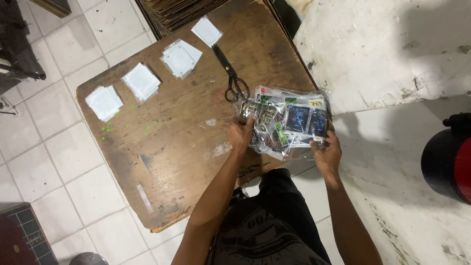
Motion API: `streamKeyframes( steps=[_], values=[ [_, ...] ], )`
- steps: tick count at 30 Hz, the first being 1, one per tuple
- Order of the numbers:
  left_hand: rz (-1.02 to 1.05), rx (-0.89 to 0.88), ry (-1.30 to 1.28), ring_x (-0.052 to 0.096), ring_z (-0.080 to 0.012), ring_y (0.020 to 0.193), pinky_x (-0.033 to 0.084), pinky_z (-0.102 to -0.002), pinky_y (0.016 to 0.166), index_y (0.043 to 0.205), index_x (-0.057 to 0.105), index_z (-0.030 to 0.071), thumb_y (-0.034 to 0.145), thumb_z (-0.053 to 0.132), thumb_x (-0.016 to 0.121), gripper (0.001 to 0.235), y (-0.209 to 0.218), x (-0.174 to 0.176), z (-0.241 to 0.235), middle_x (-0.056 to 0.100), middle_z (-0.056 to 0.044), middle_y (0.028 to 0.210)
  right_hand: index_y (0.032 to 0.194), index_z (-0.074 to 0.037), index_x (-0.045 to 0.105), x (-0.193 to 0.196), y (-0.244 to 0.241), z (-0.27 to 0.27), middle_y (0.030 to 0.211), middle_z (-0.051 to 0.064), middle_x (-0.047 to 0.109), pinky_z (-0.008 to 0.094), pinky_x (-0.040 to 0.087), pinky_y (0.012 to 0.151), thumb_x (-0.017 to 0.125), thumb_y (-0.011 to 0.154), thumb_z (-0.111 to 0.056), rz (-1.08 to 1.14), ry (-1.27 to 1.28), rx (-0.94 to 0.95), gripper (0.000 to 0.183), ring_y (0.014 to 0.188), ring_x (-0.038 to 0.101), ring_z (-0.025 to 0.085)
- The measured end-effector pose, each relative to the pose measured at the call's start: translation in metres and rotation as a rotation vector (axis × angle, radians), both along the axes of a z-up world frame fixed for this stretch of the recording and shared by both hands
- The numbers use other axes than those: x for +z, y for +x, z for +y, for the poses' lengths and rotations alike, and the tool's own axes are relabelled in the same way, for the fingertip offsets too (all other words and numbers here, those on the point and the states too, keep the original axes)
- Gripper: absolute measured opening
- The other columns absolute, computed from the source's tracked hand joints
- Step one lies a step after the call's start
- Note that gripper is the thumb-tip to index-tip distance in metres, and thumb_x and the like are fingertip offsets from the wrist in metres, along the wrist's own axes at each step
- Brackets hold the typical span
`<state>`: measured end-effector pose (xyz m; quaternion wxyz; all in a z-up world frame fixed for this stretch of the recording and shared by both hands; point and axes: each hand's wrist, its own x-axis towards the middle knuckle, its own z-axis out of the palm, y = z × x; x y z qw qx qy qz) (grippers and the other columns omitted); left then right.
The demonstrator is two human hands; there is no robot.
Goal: Cutting small white paper sheets or labels using scissors and arranging them in organized rows on a wooden table.
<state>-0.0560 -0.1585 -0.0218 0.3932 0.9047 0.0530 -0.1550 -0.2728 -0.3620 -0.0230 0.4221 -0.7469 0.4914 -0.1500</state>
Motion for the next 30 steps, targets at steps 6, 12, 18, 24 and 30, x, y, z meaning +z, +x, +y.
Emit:
streamKeyframes(
  steps=[6, 12, 18, 24, 30],
  values=[
    [0.252, -0.122, 0.01, 0.07, -0.0399, 0.109, 0.052, -0.052, 0.093, 0.097, 0.079, 0.016, 0.089, 0.075, 0.053, 0.065, 0.008, 0.036, -0.01, 0.078, -0.016, 0.098, 0.132, -0.003, 0.066, 0.003, 0.005, 0.013, 0.112, 0.022, 0.062, 0.05, 0.056, 0.083, 0.091, 0.078, -0.03, -0.038, -0.34, 0.135, 0.065, 0.098, 0.066, 0.043],
    [0.738, -0.088, -1.019, 0.074, -0.0389, 0.088, 0.068, -0.047, 0.073, 0.122, 0.066, -0.001, 0.086, -0.011, 0.041, 0.045, 0.006, 0.003, -0.025, 0.068, -0.023, 0.118, 0.13, -0.005, 0.069, -0.019, 0.01, 0.01, 0.117, 0.018, 0.059, 0.05, 0.049, 0.094, 0.091, 0.076, -0.033, -0.098, -0.418, 0.156, 0.064, 0.105, 0.061, 0.04],
    [0.537, -0.357, -1.2, 0.072, -0.0373, 0.088, 0.066, -0.04, 0.06, 0.108, 0.069, -0.01, 0.086, -0.005, 0.072, 0.022, 0.005, 0.005, -0.051, 0.07, -0.028, 0.104, 0.14, 0.001, 0.057, 0.024, 0.021, 0.024, 0.12, 0.027, 0.062, 0.05, 0.051, 0.098, 0.093, 0.066, -0.006, -0.311, 0.017, 0.038, 0.083, 0.113, 0.064, 0.043],
    [0.554, -0.481, -1.18, 0.062, -0.0214, 0.081, 0.057, -0.023, 0.074, 0.096, 0.071, -0.007, 0.1, 0.007, 0.058, 0.019, 0.002, 0.079, -0.067, 0.061, -0.011, 0.087, 0.121, -0.003, 0.073, 0.054, 0.024, 0.021, 0.105, 0.016, 0.073, 0.04, 0.058, 0.076, 0.077, 0.077, 0.019, -0.466, -0.308, 0.106, 0.049, 0.091, 0.073, 0.032],
    [0.594, -0.966, -1.316, 0.058, -0.0168, 0.097, 0.051, -0.023, 0.074, 0.107, 0.068, 0.001, 0.104, 0.029, 0.056, 0.031, 0.006, -0.039, -0.076, 0.061, -0.006, 0.097, 0.104, -0.006, 0.078, 0.05, 0.033, 0.012, 0.091, 0.011, 0.075, 0.035, 0.057, 0.066, 0.074, 0.083, 0.015, -0.476, -0.356, 0.064, 0.03, 0.08, 0.073, 0.025]
  ],
)
